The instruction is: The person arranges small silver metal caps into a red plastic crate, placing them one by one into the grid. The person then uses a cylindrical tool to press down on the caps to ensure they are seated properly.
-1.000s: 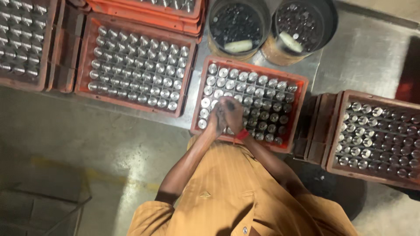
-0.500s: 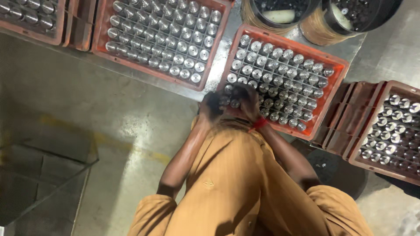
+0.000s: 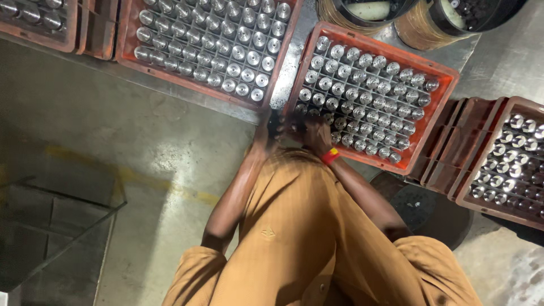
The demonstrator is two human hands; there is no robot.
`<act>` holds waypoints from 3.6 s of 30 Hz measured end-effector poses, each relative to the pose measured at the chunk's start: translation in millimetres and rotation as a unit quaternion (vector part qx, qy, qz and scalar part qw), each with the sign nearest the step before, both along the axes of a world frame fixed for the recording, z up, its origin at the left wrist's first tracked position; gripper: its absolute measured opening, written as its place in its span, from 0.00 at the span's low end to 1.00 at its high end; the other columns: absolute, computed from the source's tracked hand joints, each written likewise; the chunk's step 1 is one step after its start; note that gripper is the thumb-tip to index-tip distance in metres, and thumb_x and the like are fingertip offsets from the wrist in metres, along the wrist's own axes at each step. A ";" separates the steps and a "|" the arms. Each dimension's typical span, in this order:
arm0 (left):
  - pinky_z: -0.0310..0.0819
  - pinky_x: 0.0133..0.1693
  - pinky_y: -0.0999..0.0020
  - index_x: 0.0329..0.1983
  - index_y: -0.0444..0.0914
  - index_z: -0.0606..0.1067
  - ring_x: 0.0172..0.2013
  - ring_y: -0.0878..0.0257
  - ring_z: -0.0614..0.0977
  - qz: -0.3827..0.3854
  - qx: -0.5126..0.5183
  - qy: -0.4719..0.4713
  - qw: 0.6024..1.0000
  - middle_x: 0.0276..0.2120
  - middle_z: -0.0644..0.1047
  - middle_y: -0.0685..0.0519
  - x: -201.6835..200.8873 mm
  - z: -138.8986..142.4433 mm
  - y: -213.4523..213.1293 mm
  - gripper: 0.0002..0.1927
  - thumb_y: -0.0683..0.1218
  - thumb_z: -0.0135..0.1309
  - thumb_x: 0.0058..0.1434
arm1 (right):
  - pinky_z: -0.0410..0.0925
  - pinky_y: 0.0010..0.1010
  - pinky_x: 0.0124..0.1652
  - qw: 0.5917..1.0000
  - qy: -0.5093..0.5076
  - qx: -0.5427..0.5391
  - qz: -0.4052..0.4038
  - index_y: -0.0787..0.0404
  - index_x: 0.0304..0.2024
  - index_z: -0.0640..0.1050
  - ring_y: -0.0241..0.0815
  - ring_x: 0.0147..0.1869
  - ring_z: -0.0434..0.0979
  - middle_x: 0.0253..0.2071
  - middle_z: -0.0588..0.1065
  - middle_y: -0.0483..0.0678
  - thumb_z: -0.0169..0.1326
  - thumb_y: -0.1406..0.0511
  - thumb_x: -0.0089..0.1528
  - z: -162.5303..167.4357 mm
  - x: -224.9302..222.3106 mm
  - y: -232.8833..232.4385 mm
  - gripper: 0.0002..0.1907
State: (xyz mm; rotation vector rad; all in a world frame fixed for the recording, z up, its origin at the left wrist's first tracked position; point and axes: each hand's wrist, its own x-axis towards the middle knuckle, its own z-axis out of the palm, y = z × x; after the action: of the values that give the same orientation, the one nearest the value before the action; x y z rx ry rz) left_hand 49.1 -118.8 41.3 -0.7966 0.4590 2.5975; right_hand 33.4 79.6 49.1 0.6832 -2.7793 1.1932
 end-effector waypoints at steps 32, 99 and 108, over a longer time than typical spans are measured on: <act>0.61 0.19 0.71 0.30 0.37 0.76 0.17 0.67 0.72 -0.237 -0.343 0.043 0.908 0.19 0.74 0.55 -38.7 15.5 18.1 0.30 0.62 0.38 0.75 | 0.76 0.33 0.42 0.988 -0.109 -0.059 -0.091 0.60 0.43 0.82 0.44 0.40 0.85 0.39 0.83 0.52 0.59 0.72 0.58 2.4 -42.0 6.2 0.11; 0.65 0.27 0.71 0.38 0.39 0.80 0.23 0.70 0.76 -0.203 -0.662 0.346 0.633 0.25 0.78 0.57 -68.9 12.1 28.6 0.28 0.59 0.37 0.84 | 0.72 0.30 0.53 0.924 -0.235 -0.299 0.031 0.63 0.55 0.79 0.36 0.54 0.78 0.52 0.79 0.50 0.58 0.64 0.68 41.3 -76.8 10.0 0.15; 0.61 0.17 0.72 0.39 0.39 0.78 0.16 0.66 0.71 -0.134 -0.156 -0.026 0.978 0.22 0.75 0.55 -75.4 21.9 21.5 0.13 0.51 0.47 0.71 | 0.75 0.33 0.45 0.976 -0.025 -0.094 -0.194 0.58 0.43 0.80 0.40 0.46 0.84 0.42 0.83 0.45 0.60 0.63 0.66 41.5 -133.2 8.7 0.06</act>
State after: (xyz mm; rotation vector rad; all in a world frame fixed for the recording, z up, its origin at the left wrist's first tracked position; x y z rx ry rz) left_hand -26.3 -97.3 63.1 -0.8335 0.9094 2.2796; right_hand -99.8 88.3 90.5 0.0873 -2.6167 1.3692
